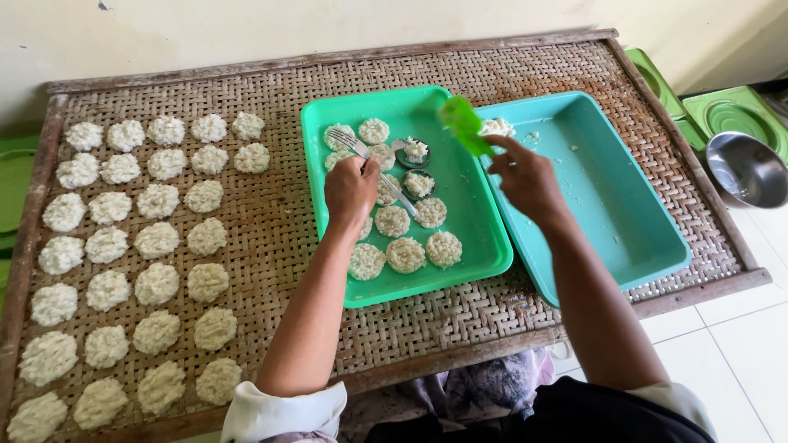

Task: Shaping and texturing food patties using a fork and a metal ring mold on a production tray

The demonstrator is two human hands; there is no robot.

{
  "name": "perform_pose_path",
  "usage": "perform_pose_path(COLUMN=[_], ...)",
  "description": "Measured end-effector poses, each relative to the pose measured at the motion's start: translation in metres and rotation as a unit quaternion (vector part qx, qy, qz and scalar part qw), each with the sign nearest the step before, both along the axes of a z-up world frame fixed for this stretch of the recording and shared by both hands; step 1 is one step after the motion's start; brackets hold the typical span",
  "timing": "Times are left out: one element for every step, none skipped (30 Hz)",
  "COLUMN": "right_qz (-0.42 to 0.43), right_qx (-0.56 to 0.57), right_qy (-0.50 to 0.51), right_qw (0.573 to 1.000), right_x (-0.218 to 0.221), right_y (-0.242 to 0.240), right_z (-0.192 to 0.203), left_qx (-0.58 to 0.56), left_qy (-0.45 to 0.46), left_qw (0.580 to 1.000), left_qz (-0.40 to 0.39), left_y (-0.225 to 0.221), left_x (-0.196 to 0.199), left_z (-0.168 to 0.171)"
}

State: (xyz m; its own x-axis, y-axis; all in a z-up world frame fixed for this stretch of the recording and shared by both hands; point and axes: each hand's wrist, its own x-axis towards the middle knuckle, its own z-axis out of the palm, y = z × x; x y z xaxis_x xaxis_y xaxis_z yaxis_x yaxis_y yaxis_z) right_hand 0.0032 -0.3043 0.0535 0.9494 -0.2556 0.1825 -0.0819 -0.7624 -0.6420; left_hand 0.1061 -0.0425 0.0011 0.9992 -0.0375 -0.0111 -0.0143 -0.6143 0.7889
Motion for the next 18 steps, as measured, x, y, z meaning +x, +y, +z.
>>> perform_pose_path(right_qz=[0.002,-0.024,-0.049,-0.049,-0.079,-0.109,-0.108,-0.128,-0.147,-0.146,-0.159,-0.172,-0.171,-0.111,-0.049,-0.047,0.04,0.128], right_qx=[-0.001,-0.032,-0.064,-0.067,-0.106,-0.145,-0.147,-0.175,-0.202,-0.203,-0.22,-0.238,-0.24,-0.197,-0.148,-0.147,0.078,0.295], right_qy=[-0.001,0.0,0.0,-0.001,0.019,0.04,0.04,0.069,0.097,0.097,0.108,0.116,0.113,-0.05,-0.211,-0.212,-0.138,-0.059], right_qw=[1.0,0.999,0.997,0.997,0.991,0.983,0.982,0.974,0.963,0.963,0.956,0.949,0.949,0.973,0.965,0.965,0.987,0.945], right_x=[-0.01,-0.02,-0.029,-0.039,-0.048,-0.058,-0.064,-0.067,-0.07,-0.074,-0.078,-0.079,-0.073,-0.069,-0.066,-0.065,-0.064,-0.061], right_y=[-0.011,-0.023,-0.034,-0.048,-0.062,-0.075,-0.088,-0.1,-0.112,-0.098,-0.083,-0.069,-0.056,-0.042,-0.028,0.001,0.029,0.056], right_z=[0.003,0.006,0.01,0.005,0.0,-0.006,-0.021,-0.037,-0.052,-0.04,-0.028,-0.013,-0.01,-0.009,-0.009,-0.001,0.007,0.017], left_qx=[-0.001,-0.024,-0.048,-0.051,-0.094,-0.136,-0.138,-0.181,-0.222,-0.223,-0.235,-0.248,-0.251,-0.264,-0.278,-0.277,-0.296,-0.315], left_qy=[-0.001,-0.003,-0.006,-0.007,-0.032,-0.055,-0.055,-0.064,-0.073,-0.073,-0.081,-0.092,-0.096,-0.101,-0.105,-0.106,-0.125,-0.146], left_qw=[1.0,1.0,0.999,0.999,0.995,0.989,0.989,0.981,0.972,0.972,0.969,0.964,0.963,0.959,0.955,0.955,0.947,0.938], left_qz=[0.002,0.003,0.004,0.004,-0.001,-0.005,-0.004,-0.006,-0.007,-0.006,-0.007,-0.008,-0.007,0.001,0.01,0.011,0.01,0.007], left_y=[0.004,0.008,0.012,0.015,0.019,0.023,0.022,0.024,0.025,0.026,0.026,0.025,0.022,0.021,0.018,0.014,0.009,0.003], left_x=[-0.004,-0.007,-0.011,-0.011,-0.01,-0.012,-0.019,-0.025,-0.03,-0.037,-0.044,-0.048,-0.053,-0.061,-0.069,-0.075,-0.08,-0.083], left_z=[0.006,0.012,0.019,0.017,0.016,0.013,0.013,0.014,0.014,0.017,0.02,0.025,0.031,0.034,0.037,0.038,0.039,0.042])
